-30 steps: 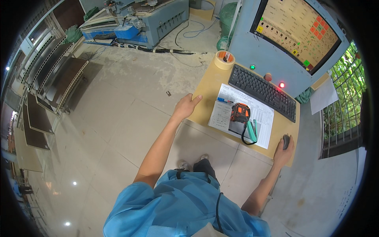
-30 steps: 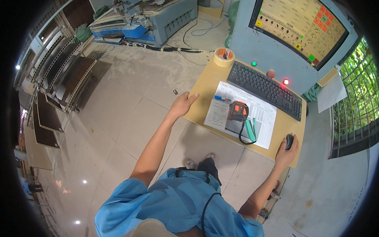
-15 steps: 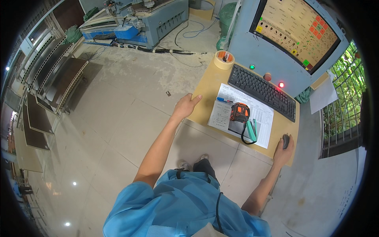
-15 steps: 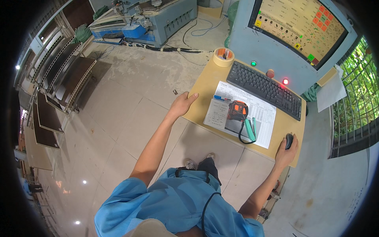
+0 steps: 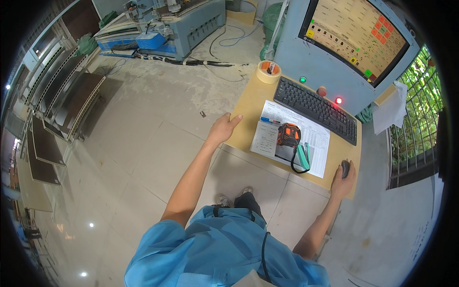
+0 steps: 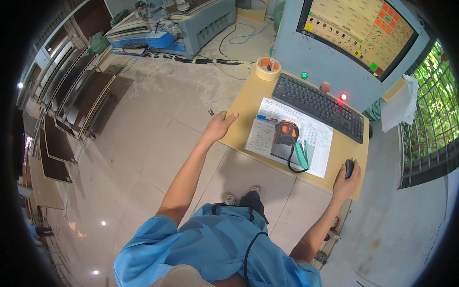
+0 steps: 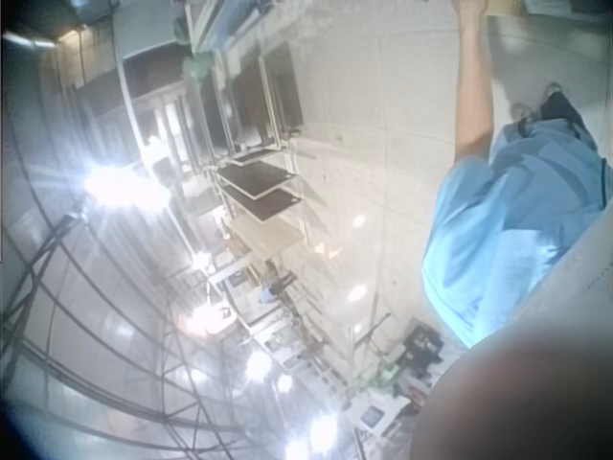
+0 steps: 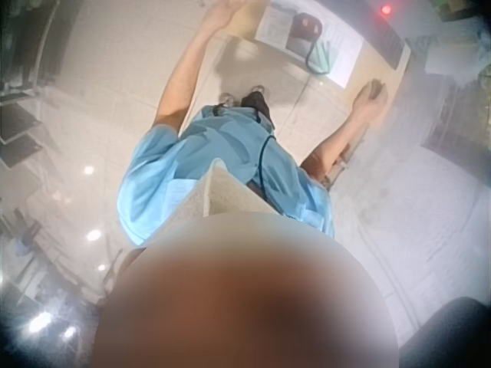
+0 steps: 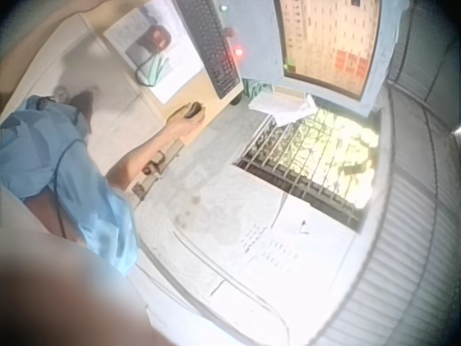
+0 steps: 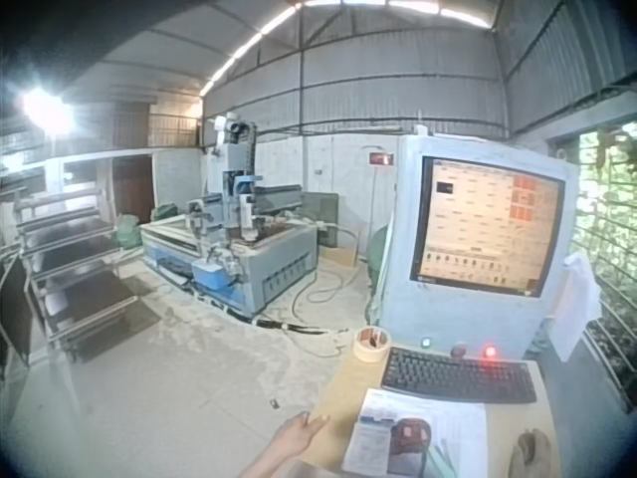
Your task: The person operates a computer mouse, then uses a tape measure to measure a wooden panel on a machine. They return to the desk, write on a paper, tear off a strip, and stick it onto the panel. Finally, they pick up a long metal frame from the floor.
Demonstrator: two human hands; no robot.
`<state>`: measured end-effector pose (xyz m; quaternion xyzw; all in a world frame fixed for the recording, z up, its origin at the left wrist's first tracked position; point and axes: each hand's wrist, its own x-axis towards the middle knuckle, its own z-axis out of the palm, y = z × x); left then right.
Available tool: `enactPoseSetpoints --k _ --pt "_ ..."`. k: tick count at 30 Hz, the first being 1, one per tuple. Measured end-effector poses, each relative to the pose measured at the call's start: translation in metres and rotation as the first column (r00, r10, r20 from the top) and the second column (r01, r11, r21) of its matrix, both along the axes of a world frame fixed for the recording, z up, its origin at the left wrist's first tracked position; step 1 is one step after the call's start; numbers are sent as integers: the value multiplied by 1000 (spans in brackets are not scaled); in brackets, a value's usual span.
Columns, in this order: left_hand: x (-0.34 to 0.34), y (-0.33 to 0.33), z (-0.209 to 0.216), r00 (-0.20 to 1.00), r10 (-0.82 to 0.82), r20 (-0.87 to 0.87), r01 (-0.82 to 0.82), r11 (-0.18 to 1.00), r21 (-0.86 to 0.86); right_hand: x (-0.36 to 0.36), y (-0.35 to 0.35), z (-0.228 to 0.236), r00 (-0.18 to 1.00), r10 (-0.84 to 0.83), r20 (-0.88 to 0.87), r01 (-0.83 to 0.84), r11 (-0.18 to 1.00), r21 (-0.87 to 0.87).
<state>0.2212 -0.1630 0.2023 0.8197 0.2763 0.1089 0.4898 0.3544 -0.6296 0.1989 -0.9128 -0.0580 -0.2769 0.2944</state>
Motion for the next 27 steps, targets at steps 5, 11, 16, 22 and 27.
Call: enactPoseSetpoints --k 5,11,16,22,27 --pt "1 1 -1 1000 0 0 0 1000 -4 0 0 0 1000 -11 -6 11 1000 -4" --pt "5 4 -14 999 9 44 -5 996 -84 1 -1 -2 999 -36 3 36 998 -42" --pt "3 8 -22 997 -40 65 45 995 -92 3 -5 -3 994 113 7 -113 991 72" --pt "7 2 -12 993 -40 108 56 987 -151 -5 3 -3 990 -142 0 142 989 36" --pt "6 2 -7 991 -43 127 72 970 -233 -8 9 5 994 -112 4 112 993 31"
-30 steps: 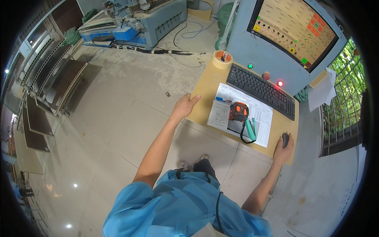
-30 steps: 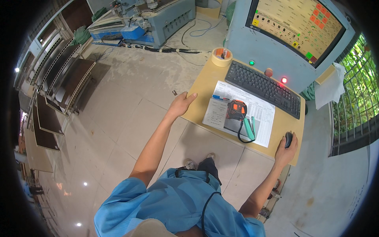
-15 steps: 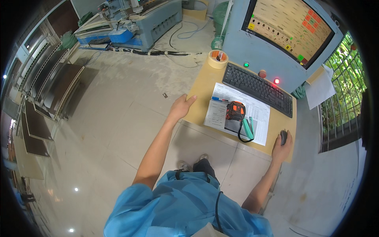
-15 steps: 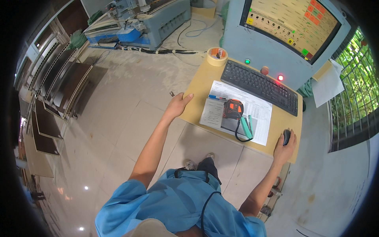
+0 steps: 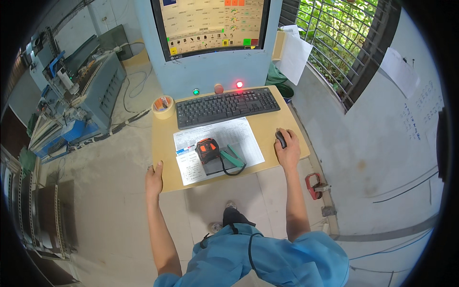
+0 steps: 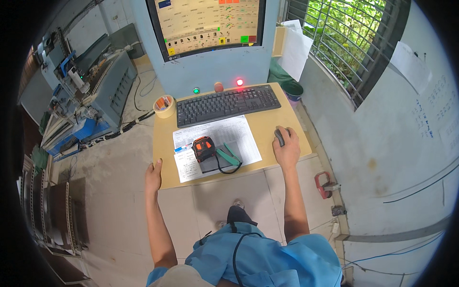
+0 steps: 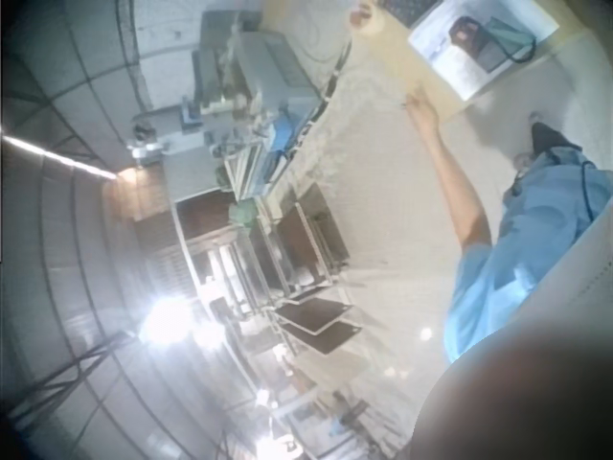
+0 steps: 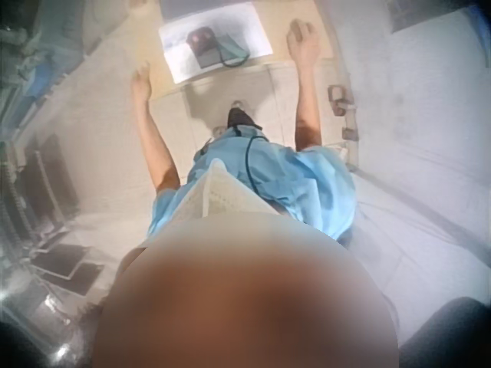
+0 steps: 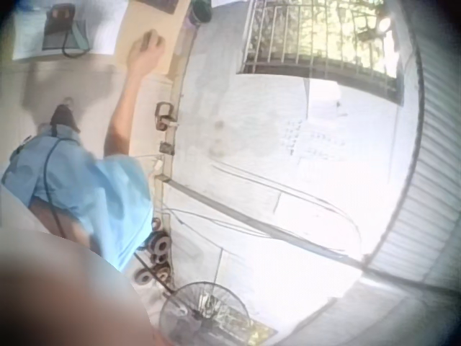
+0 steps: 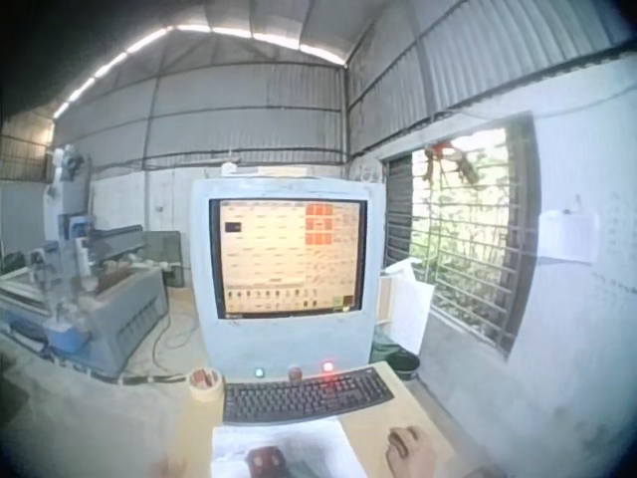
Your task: The person operates a computer mouse, then uses a tape measure to measure a wooden panel on a machine. They return to the desk, write on a paper, tear off a strip, and stick it onto the panel. Finally, they pick up a long metal frame from the floor.
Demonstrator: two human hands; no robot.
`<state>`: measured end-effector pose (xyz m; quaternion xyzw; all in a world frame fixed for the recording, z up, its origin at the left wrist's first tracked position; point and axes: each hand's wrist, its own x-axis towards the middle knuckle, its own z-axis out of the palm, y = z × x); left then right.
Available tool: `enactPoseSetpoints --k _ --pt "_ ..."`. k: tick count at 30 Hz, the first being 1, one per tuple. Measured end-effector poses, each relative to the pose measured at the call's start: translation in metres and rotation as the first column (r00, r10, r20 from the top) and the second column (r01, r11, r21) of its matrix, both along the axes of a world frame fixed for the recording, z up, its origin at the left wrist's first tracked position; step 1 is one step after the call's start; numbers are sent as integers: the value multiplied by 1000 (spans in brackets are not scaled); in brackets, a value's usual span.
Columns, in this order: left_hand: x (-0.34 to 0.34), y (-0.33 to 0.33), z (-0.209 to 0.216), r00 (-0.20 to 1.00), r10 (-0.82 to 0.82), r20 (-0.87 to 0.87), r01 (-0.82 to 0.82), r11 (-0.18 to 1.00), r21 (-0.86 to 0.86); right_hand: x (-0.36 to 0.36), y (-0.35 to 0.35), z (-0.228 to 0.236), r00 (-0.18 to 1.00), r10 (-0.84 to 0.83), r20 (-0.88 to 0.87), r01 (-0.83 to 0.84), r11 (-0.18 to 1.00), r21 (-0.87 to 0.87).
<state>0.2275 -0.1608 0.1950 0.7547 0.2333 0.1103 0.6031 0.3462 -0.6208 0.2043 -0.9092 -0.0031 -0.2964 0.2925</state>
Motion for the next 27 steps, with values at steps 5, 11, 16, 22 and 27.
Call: enactPoseSetpoints --k 5,11,16,22,27 --pt "0 2 -4 999 27 -37 -25 998 61 0 -1 1 1000 -4 7 3 1000 18" --pt "1 3 -6 999 31 -24 -29 996 89 1 1 -3 997 -78 18 77 996 32" --pt "0 6 -9 999 17 -33 -14 994 107 2 -1 -4 997 -77 27 77 997 19" --pt "0 5 -5 998 4 -57 3 991 131 3 -1 -8 997 -73 37 72 997 9" --pt "-2 5 -5 999 0 -40 4 996 92 5 -3 -10 996 -66 59 67 998 -14"
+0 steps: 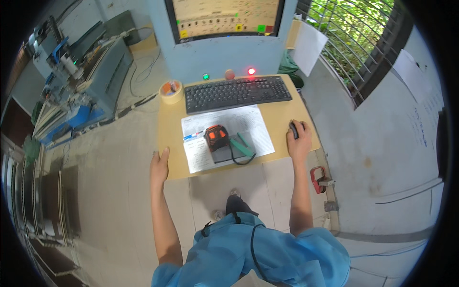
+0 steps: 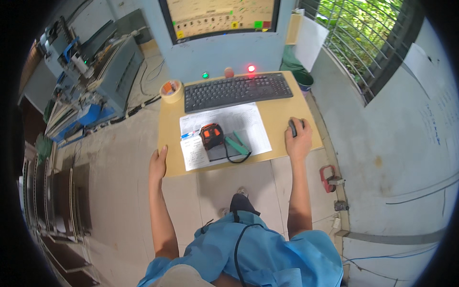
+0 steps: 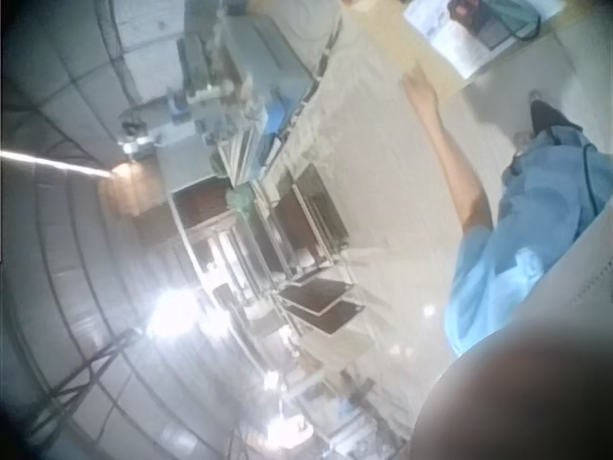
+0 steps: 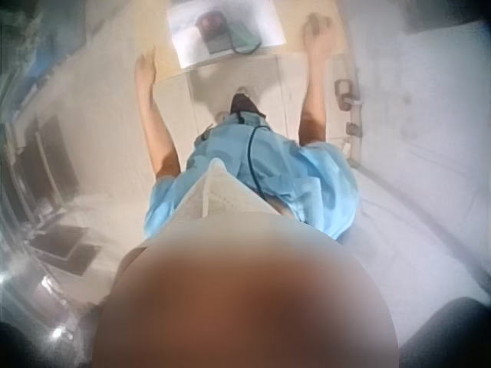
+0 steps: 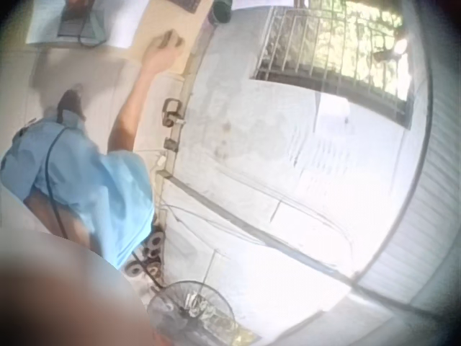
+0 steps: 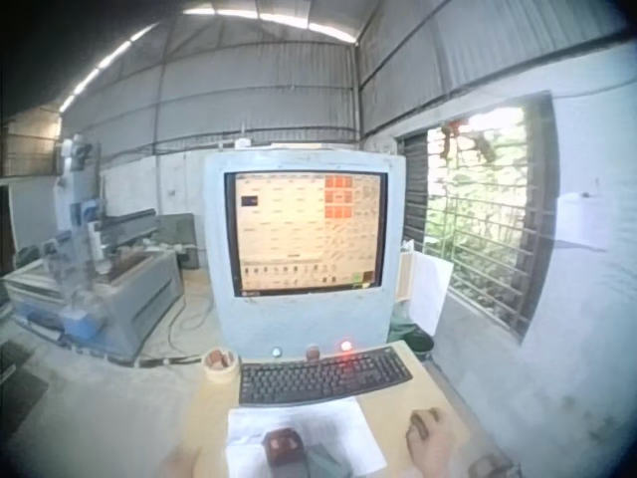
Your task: The person operates a computer mouse, then uses a tape measure to measure a wooden panel on a machine. They return to the desk, write on a paper, tear off a strip, and stick it onto the panel. Finally, they pick up a long metal frame from the floor.
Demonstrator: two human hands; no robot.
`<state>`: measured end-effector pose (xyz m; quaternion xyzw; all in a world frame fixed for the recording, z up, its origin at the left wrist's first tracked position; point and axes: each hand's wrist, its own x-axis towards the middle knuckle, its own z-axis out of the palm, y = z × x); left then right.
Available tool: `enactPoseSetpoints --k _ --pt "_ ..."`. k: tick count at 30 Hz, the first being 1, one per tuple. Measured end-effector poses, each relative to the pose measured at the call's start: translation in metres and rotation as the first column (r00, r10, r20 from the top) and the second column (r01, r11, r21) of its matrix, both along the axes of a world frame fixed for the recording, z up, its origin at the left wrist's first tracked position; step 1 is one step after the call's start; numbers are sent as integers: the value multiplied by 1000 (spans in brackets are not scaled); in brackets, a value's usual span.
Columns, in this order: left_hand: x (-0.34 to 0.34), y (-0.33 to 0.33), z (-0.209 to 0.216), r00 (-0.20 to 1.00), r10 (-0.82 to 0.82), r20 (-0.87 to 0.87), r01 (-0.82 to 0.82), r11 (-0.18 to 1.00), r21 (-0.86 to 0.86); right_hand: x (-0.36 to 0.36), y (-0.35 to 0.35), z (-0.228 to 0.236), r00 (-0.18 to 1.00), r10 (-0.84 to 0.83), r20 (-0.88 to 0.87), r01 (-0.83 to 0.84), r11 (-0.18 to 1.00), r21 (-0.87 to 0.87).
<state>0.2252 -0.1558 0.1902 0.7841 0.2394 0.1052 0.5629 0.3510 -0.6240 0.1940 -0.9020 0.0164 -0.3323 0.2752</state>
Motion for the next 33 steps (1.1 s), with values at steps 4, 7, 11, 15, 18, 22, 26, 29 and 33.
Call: enactPoseSetpoints --k 4,7,11,15,18,22,26,29,33 --pt "1 1 -1 999 28 31 -29 999 27 1 0 2 999 23 -41 -23 1000 -6" --pt "4 -5 6 992 124 19 -125 984 128 1 1 4 999 15 -52 -16 1000 -26" --pt "-3 -29 26 968 208 138 -246 888 388 -1 1 6 996 -15 -91 12 999 -34" --pt "-5 -53 49 955 62 292 -203 850 485 -2 3 9 994 -26 -110 24 999 -24" --pt "3 -64 61 947 -138 290 -93 746 659 -1 3 9 994 -23 -110 21 1000 -19" --pt "20 -83 70 914 -261 312 46 829 558 1 1 6 997 -14 -78 12 1000 -24" --pt "33 -106 77 845 -472 253 226 741 632 2 0 5 997 -10 -71 8 1000 -27" --pt "44 -119 80 822 -544 171 299 666 683 2 1 7 997 -17 -69 15 999 -31" --pt "53 -129 79 861 -508 17 335 592 733 1 2 9 999 -22 -50 21 1000 -14"
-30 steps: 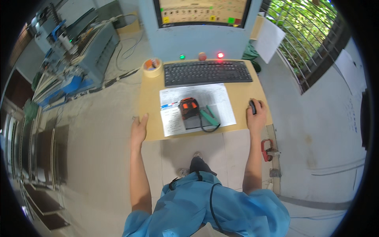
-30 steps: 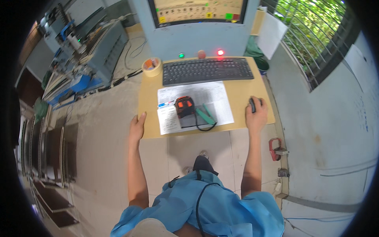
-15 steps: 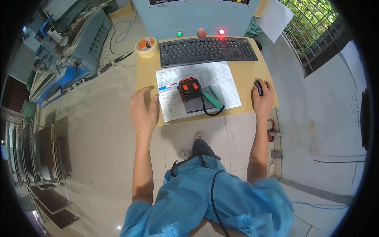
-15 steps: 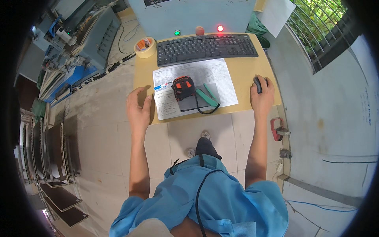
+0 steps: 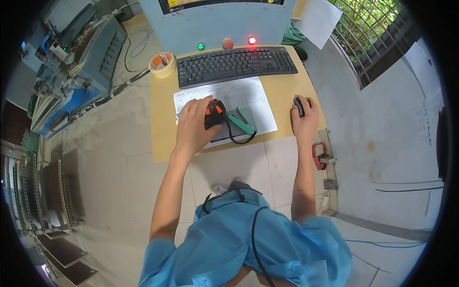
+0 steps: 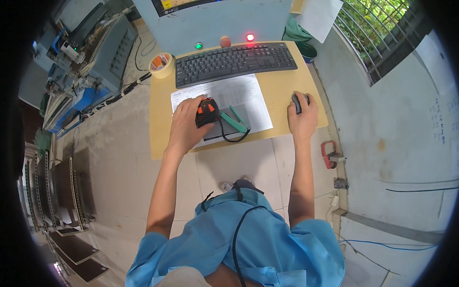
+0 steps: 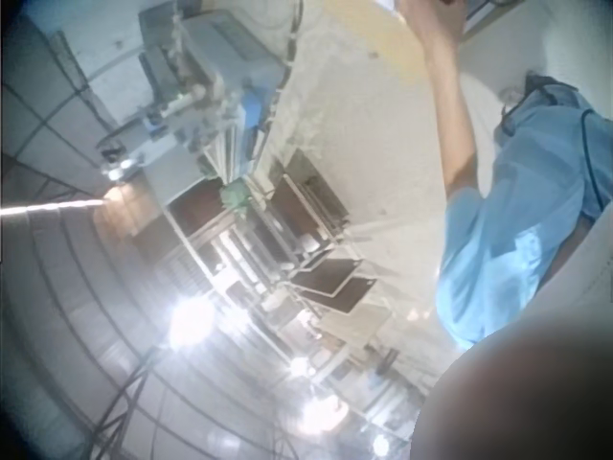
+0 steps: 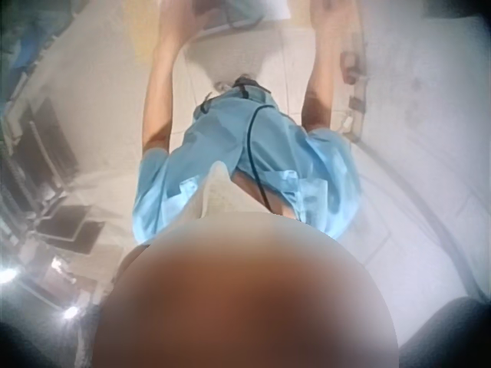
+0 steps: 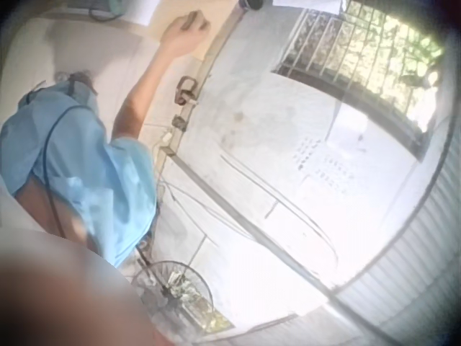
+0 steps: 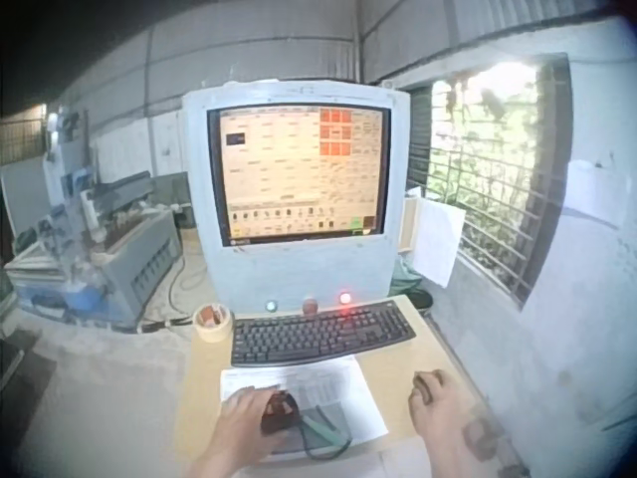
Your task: The person operates a computer mouse, then uses a tape measure to measure a wooden panel on a machine. They return to the desk, write on a paper, tear off a strip, and stick it onto the panel. Finally, they pick up a long metal frame from the floor.
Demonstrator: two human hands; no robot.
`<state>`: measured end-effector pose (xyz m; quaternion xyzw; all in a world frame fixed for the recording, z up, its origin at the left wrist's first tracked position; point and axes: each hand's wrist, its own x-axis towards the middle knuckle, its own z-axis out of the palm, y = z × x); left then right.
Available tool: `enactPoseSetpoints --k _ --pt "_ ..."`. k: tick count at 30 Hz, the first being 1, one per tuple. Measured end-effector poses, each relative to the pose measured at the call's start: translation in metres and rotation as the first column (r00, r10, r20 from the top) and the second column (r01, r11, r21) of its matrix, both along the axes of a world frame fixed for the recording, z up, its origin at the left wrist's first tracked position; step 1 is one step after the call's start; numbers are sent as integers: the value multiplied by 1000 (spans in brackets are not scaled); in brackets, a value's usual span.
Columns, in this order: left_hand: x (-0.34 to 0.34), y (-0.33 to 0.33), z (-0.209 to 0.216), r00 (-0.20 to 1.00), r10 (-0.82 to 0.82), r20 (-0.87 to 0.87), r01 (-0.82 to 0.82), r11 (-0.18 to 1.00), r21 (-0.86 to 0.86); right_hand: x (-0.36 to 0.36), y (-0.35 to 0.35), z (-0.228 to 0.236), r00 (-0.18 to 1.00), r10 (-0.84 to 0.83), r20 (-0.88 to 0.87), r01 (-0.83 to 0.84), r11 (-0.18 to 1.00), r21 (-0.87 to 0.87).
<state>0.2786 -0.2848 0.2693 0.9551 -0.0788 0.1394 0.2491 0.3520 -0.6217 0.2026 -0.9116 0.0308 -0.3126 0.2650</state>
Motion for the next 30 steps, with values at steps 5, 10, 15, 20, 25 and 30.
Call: enactPoseSetpoints --k 5,10,15,20,25,30 --pt "-1 -8 -3 996 72 -59 -80 986 -147 -2 -1 -1 1000 -8 -20 8 1000 8" --pt "-6 -16 -1 982 181 -52 -187 899 -397 -2 -1 2 998 -8 -57 9 1000 14" --pt "-15 -11 1 976 213 -42 -178 673 -718 -1 -3 2 999 22 -43 -20 999 39" --pt "-53 0 -5 944 331 6 -134 399 -907 1 -7 -3 997 61 38 -62 998 22" --pt "-117 12 -15 941 332 -65 -51 -52 -997 -1 -10 -6 998 60 -31 -59 998 35" --pt "-163 -5 -51 998 -55 -30 -49 -396 -917 -2 -8 -3 997 64 -42 -61 996 65"
